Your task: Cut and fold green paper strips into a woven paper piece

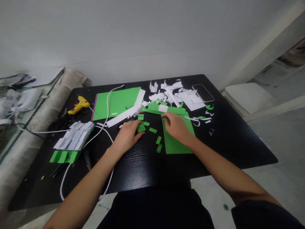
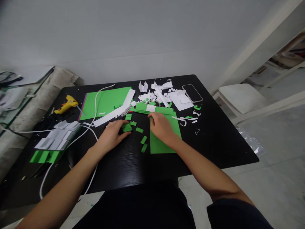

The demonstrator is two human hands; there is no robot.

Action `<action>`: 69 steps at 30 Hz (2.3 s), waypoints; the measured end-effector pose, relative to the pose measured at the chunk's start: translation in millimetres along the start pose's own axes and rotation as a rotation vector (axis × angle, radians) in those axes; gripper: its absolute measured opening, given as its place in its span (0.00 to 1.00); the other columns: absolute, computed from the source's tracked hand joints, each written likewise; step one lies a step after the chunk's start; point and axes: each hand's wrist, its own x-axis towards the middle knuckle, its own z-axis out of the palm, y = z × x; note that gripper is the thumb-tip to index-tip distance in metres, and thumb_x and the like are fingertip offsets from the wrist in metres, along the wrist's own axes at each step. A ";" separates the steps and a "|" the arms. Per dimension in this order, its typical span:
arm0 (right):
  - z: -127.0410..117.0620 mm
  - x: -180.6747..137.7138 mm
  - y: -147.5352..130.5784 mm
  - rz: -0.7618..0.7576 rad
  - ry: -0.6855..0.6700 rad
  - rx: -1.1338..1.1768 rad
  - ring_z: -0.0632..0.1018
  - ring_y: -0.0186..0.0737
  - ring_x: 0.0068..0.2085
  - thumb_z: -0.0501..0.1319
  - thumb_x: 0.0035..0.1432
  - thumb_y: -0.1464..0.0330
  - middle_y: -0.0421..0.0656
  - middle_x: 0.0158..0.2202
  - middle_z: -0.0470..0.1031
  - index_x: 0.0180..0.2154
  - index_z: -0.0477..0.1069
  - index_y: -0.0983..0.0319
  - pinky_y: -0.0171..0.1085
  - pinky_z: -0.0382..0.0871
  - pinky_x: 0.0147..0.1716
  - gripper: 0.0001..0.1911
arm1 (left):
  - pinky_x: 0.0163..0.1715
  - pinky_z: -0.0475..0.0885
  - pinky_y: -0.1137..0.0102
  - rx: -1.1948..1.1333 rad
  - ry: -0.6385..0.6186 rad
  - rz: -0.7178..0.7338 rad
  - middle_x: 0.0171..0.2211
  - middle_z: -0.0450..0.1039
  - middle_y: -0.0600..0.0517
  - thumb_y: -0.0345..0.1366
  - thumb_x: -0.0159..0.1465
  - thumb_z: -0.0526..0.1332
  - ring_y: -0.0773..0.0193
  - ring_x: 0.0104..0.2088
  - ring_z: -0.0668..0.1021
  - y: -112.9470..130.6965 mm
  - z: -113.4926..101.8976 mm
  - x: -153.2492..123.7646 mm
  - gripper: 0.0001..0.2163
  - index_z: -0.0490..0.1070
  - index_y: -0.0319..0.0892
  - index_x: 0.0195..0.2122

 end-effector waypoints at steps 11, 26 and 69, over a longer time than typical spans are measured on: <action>-25.2 5.9 -6.2 0.076 -0.066 0.091 0.81 0.56 0.52 0.57 0.66 0.74 0.51 0.51 0.82 0.49 0.79 0.59 0.58 0.76 0.52 0.16 | 0.58 0.75 0.50 -0.123 0.200 0.042 0.54 0.77 0.43 0.36 0.71 0.66 0.47 0.57 0.79 8.6 -11.9 0.4 0.11 0.71 0.45 0.53; -74.4 -68.4 -21.3 0.094 -0.698 -0.206 0.53 0.66 0.77 0.78 0.51 0.63 0.48 0.79 0.46 0.77 0.52 0.53 0.61 0.57 0.74 0.58 | 0.43 0.74 0.57 -0.049 0.275 0.006 0.38 0.78 0.47 0.23 0.64 0.58 0.51 0.41 0.79 11.5 -14.5 -1.5 0.09 0.72 0.44 0.39; -69.4 18.3 -30.7 0.285 -0.220 1.044 0.82 0.60 0.55 0.62 0.62 0.48 0.48 0.48 0.84 0.55 0.77 0.55 0.56 0.78 0.51 0.26 | 0.47 0.83 0.59 -0.957 0.204 -0.108 0.49 0.82 0.42 0.48 0.72 0.61 0.54 0.48 0.85 16.9 -21.5 0.1 0.17 0.71 0.45 0.56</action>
